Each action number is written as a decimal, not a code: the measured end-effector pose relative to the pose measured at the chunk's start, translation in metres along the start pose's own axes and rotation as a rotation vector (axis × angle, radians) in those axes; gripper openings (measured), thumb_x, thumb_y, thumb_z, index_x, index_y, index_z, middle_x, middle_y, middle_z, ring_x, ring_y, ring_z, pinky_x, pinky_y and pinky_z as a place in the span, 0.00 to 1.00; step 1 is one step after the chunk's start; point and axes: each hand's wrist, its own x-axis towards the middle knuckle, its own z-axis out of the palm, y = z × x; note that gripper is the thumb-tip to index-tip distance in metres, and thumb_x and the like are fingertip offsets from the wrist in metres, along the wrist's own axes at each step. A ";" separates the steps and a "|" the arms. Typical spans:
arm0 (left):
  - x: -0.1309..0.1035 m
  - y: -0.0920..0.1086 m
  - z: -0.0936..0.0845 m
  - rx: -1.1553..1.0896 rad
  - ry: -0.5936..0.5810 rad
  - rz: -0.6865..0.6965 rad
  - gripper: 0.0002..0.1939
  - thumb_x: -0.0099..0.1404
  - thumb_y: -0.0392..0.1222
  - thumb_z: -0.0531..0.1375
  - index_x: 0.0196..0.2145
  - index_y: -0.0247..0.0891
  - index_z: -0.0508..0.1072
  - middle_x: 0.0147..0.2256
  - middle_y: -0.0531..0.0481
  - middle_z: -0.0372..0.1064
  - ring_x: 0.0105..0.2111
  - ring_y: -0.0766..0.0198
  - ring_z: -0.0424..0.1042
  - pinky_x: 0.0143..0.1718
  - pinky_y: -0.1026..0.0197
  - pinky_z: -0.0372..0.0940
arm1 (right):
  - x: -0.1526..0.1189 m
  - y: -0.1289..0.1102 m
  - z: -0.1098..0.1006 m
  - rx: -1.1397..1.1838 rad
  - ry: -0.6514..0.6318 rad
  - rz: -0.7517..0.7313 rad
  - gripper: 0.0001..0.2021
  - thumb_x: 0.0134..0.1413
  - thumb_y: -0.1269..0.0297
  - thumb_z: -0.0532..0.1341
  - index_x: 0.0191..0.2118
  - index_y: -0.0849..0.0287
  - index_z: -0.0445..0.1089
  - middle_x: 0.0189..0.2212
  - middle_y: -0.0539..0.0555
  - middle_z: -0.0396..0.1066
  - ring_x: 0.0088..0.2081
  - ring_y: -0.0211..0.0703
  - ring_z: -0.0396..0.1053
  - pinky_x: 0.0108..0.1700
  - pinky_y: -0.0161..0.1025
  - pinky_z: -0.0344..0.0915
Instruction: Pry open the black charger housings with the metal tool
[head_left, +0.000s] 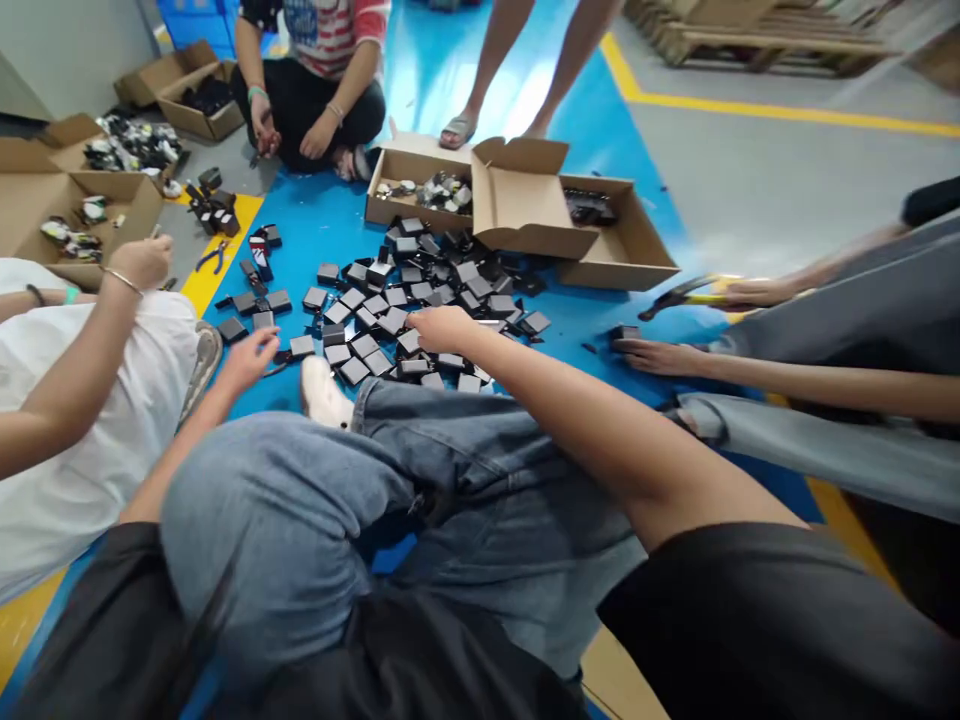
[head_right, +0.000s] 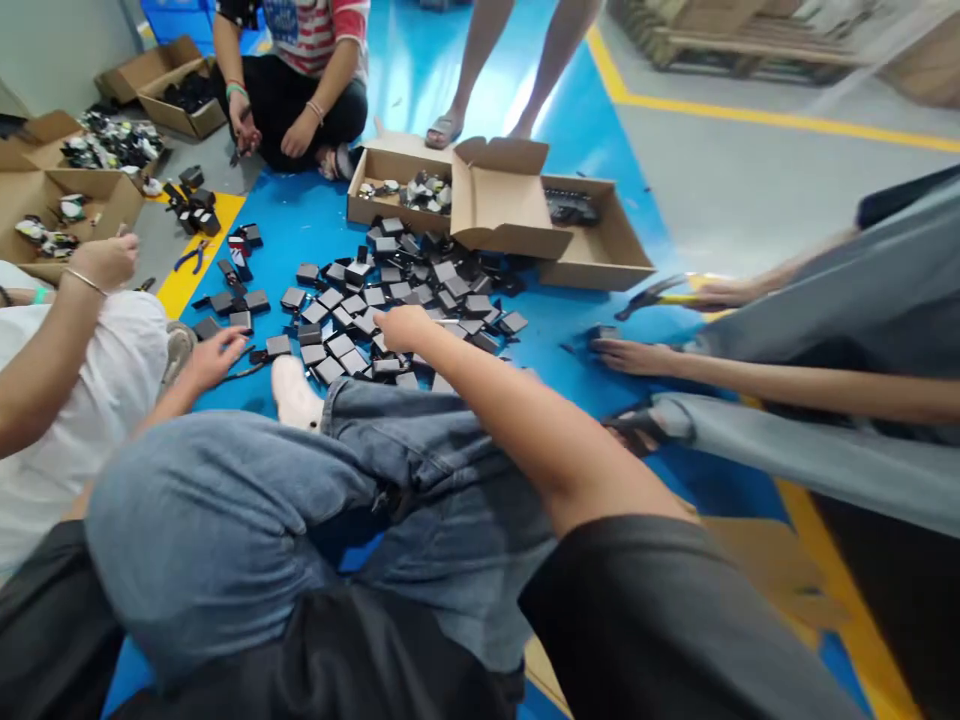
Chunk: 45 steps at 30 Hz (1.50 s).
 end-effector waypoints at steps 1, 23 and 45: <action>-0.002 0.003 0.000 -0.015 -0.008 -0.008 0.21 0.72 0.52 0.54 0.53 0.35 0.71 0.45 0.44 0.74 0.43 0.57 0.75 0.46 0.52 0.72 | 0.002 0.005 -0.003 -0.002 -0.012 -0.007 0.20 0.65 0.66 0.55 0.61 0.60 0.64 0.51 0.67 0.73 0.52 0.59 0.72 0.48 0.50 0.69; 0.080 -0.042 0.155 0.456 -0.715 0.355 0.32 0.59 0.49 0.64 0.61 0.47 0.66 0.67 0.38 0.54 0.63 0.40 0.60 0.59 0.41 0.60 | 0.057 -0.050 0.081 0.311 -0.129 -0.321 0.17 0.65 0.60 0.56 0.56 0.58 0.67 0.50 0.63 0.73 0.45 0.53 0.76 0.43 0.46 0.72; 0.078 -0.040 0.151 0.399 -0.612 0.508 0.31 0.66 0.61 0.56 0.59 0.39 0.68 0.61 0.33 0.61 0.63 0.39 0.60 0.63 0.39 0.56 | 0.011 0.111 0.126 0.382 0.068 0.033 0.25 0.66 0.50 0.54 0.64 0.53 0.61 0.64 0.60 0.61 0.49 0.52 0.74 0.42 0.39 0.66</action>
